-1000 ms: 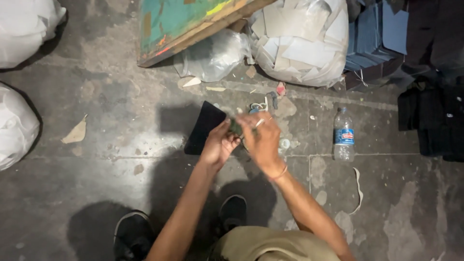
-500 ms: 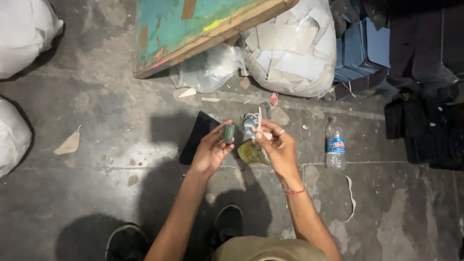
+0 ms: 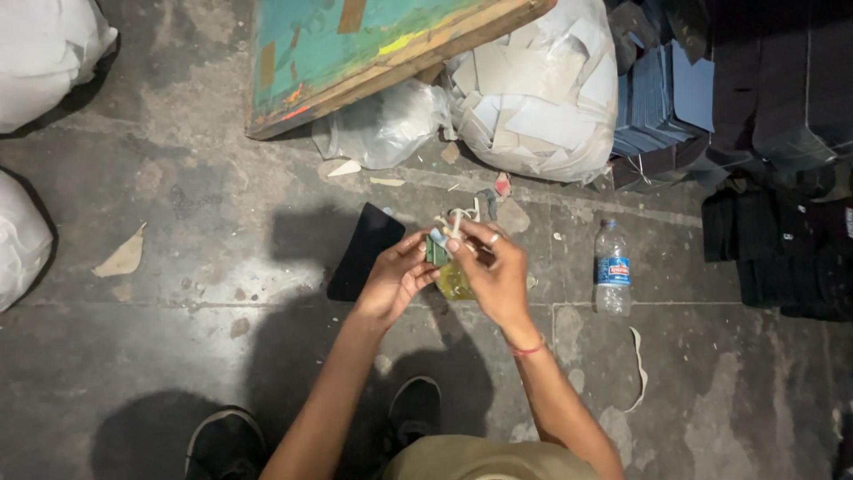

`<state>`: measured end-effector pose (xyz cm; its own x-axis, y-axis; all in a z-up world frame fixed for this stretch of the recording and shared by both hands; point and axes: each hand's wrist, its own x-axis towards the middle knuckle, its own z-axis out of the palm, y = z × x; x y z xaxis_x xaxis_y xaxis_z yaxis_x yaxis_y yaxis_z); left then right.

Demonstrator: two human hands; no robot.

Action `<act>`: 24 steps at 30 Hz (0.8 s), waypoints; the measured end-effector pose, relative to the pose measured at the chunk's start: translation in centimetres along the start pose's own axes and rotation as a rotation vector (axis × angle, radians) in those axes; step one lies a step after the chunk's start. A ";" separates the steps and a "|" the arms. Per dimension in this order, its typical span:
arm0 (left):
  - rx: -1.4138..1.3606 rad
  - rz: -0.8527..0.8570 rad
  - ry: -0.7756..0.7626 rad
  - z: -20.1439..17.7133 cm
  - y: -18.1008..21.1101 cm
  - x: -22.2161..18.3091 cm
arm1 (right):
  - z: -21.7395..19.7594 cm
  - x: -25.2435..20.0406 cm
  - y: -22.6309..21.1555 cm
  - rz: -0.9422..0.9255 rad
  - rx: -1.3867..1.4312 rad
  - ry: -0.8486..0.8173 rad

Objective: The person cleans a small electronic component with a liquid solvent and a cloth in a print shop environment.

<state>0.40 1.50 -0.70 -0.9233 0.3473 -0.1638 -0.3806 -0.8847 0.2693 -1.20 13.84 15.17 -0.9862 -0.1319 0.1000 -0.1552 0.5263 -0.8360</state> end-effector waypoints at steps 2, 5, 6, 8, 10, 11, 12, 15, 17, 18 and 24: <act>0.019 0.012 0.019 -0.9 -0.9 0.1 | 0.2 0.0 -0.9 -0.133 -0.194 -0.008; 0.039 0.049 0.047 -1.8 -1.2 0.1 | 0.6 -0.5 -2.0 -0.268 -0.358 -0.045; 0.039 0.069 0.061 -2.1 -1.2 -0.1 | 0.8 -0.9 -2.3 -0.262 -0.328 -0.074; 0.059 0.080 0.055 -1.8 -0.6 0.0 | 1.0 -1.2 -2.1 -0.282 -0.307 -0.070; 0.073 0.085 0.058 -2.2 -0.6 0.2 | 1.1 -0.9 -2.1 -0.291 -0.287 -0.071; 0.090 0.097 0.039 -2.7 -1.0 0.3 | 1.1 -0.3 -2.3 -0.295 -0.302 -0.051; 0.106 0.108 0.021 -3.2 -1.4 0.6 | 1.0 0.3 -2.4 -0.299 -0.317 -0.031; 0.110 0.111 0.049 -2.4 -1.2 0.1 | 1.3 0.7 -3.6 -0.296 -0.342 -0.032; 0.128 0.109 0.059 -2.8 -0.7 0.1 | 1.3 -0.9 -2.7 -0.336 -0.339 -0.044; 0.140 0.104 0.072 -3.0 -0.3 0.1 | 1.4 -1.6 -2.2 -0.370 -0.339 -0.059; 0.153 0.092 0.041 -4.0 -1.8 1.3 | 1.1 0.7 -1.7 -0.279 -0.277 -0.009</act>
<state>0.11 2.26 -5.18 -0.9528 0.2518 -0.1696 -0.3013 -0.8534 0.4254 -1.59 11.92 16.04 -0.9034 -0.3090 0.2974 -0.4285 0.6758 -0.5997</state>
